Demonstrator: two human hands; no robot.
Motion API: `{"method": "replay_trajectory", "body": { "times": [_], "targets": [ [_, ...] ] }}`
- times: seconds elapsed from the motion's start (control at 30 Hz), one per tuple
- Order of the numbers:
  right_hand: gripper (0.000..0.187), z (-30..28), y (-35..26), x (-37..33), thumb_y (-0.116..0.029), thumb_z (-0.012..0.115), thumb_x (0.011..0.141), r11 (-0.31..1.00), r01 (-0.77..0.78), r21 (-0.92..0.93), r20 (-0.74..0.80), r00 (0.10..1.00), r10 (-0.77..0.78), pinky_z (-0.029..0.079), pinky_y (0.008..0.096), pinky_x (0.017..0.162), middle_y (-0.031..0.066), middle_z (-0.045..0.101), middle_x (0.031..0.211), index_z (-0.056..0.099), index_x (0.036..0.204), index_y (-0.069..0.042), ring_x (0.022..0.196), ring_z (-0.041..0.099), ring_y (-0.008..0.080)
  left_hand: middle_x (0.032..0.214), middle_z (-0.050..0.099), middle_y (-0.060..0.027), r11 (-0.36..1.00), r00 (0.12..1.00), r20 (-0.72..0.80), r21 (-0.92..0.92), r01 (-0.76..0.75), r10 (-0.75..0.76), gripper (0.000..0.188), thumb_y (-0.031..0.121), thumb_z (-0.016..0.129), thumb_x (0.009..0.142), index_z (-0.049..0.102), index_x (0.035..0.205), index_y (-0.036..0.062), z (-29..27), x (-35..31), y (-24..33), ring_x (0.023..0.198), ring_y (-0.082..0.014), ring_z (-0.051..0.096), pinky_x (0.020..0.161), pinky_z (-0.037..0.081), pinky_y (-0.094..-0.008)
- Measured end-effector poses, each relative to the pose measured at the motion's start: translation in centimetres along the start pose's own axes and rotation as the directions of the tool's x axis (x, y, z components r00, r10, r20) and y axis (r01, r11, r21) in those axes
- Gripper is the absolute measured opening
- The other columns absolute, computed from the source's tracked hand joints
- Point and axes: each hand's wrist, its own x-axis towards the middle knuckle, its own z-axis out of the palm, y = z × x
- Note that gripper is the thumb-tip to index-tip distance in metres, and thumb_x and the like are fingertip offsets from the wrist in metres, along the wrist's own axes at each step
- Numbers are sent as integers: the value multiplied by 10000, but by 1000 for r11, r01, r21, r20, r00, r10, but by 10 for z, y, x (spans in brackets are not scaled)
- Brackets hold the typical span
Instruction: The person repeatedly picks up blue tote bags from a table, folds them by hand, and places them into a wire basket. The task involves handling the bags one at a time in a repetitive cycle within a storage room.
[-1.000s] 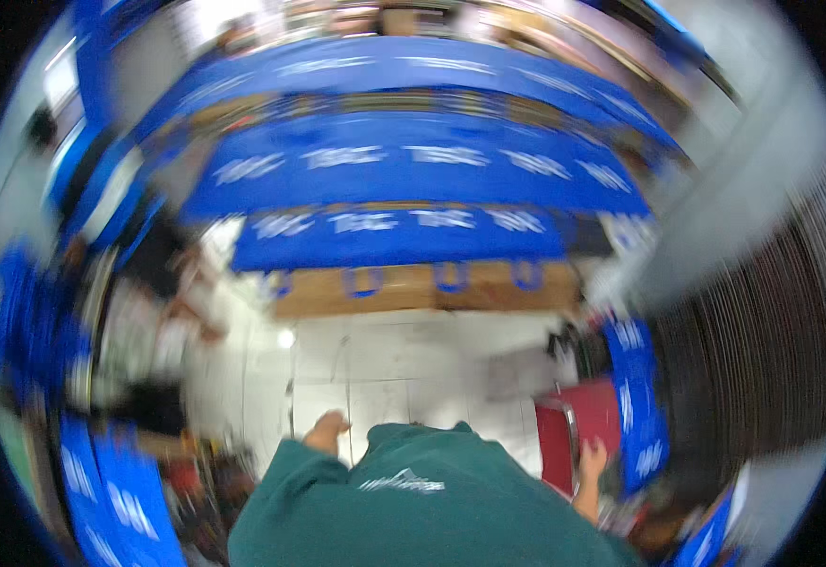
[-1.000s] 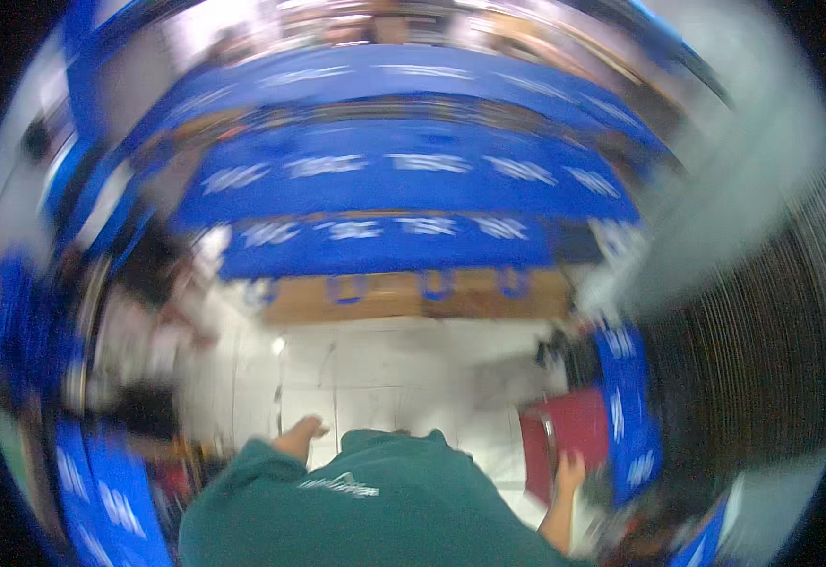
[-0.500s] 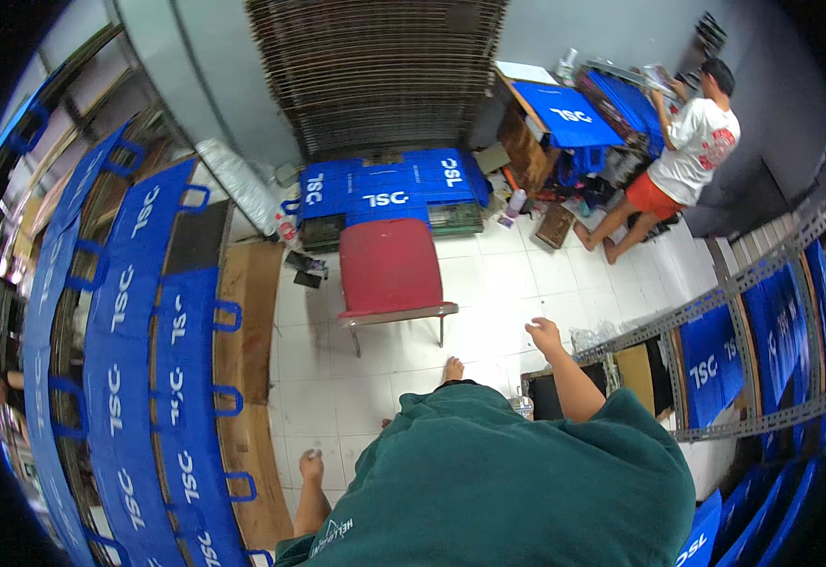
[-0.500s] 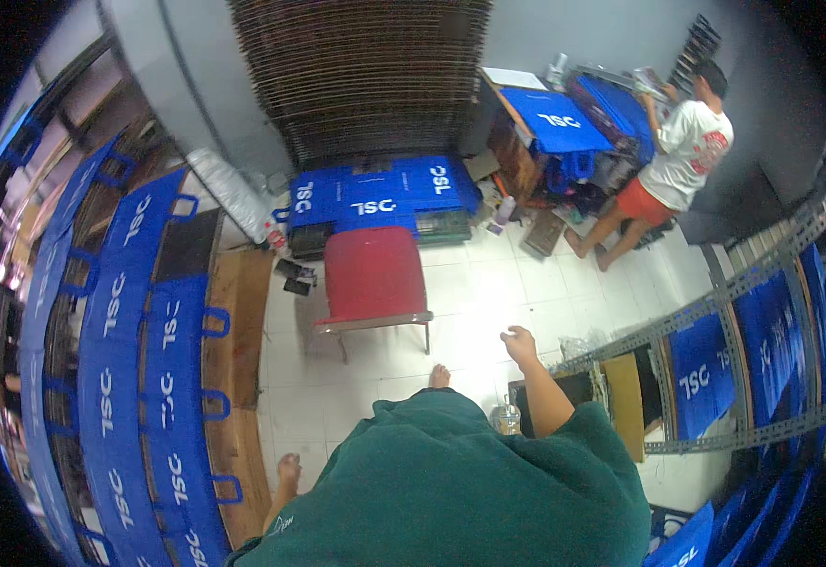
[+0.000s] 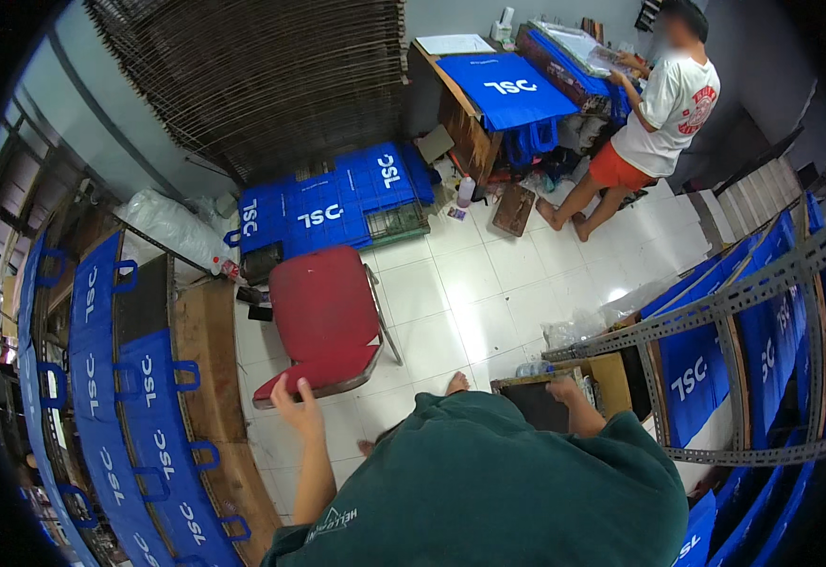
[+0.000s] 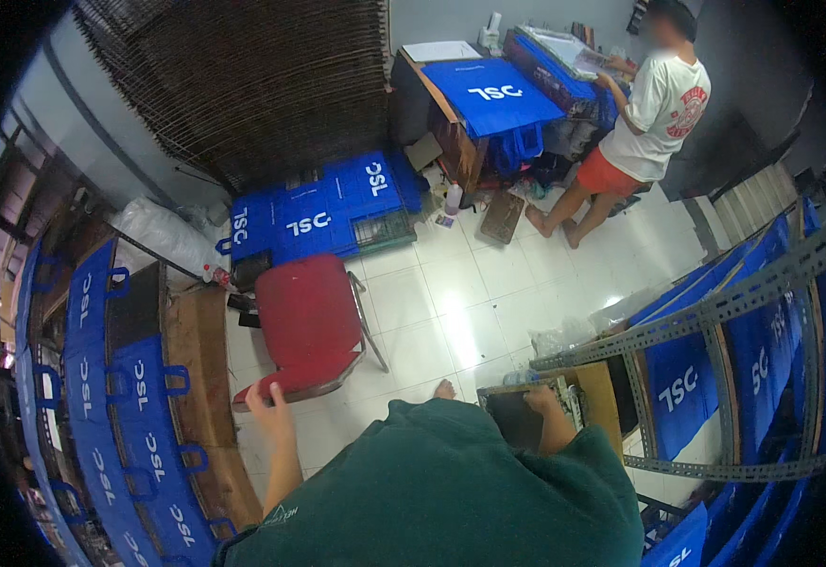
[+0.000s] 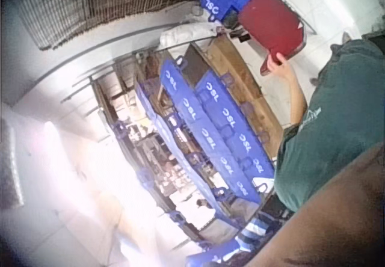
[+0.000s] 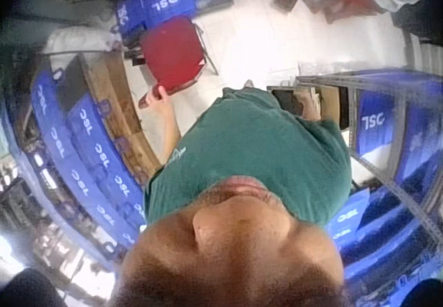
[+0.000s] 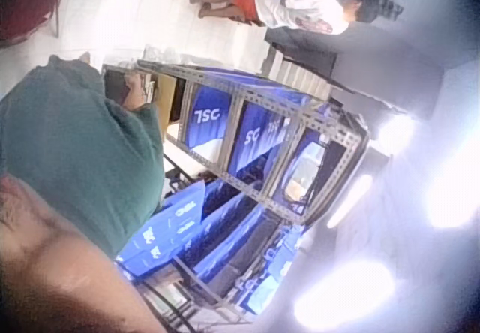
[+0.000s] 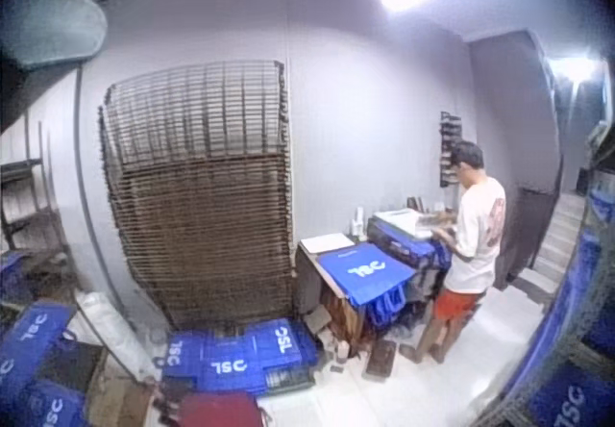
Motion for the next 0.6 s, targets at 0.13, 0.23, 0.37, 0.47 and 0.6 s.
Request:
{"method": "replay_trajectory", "body": {
  "times": [0.13,0.23,0.37,0.47,0.6],
  "targets": [
    [459,-68,24,74,-286,642,702,805,-111,583,-273,906,323,491,358,726,214,644,843,607,1033,29,808,634,314,1077,541,-128,988,960,249,53,-145,127,382,260,662,755,565,1066,61,76,-9,41,1045,-298,487,920,344,-425],
    [349,-158,-32,131,-250,625,786,485,-71,871,-167,887,430,465,321,614,97,624,884,583,1067,-48,740,603,196,1089,552,-85,956,921,385,242,-163,59,429,369,667,722,590,1051,105,105,-16,52,1062,-269,489,954,307,-447],
    [297,-249,-103,202,-254,595,835,294,-54,954,-99,871,481,442,346,644,45,604,931,547,1092,-112,777,580,155,1128,544,-75,861,942,309,506,-46,-131,474,456,640,716,598,1061,132,117,-4,38,1138,-249,445,996,214,-538],
    [288,-291,-133,260,-264,594,832,271,21,962,-134,904,407,443,364,686,52,607,944,543,1077,-121,817,588,169,1194,506,-85,718,917,156,674,173,-367,483,443,641,716,583,1089,141,117,17,26,1200,-252,386,1005,171,-567],
    [257,-344,-150,314,-270,577,834,143,25,989,-79,921,382,431,379,726,44,609,944,544,1049,-133,837,586,176,1228,484,-91,617,837,149,744,256,-526,481,433,644,717,574,1103,155,134,43,30,1225,-259,359,1013,148,-575]
  ]
}}
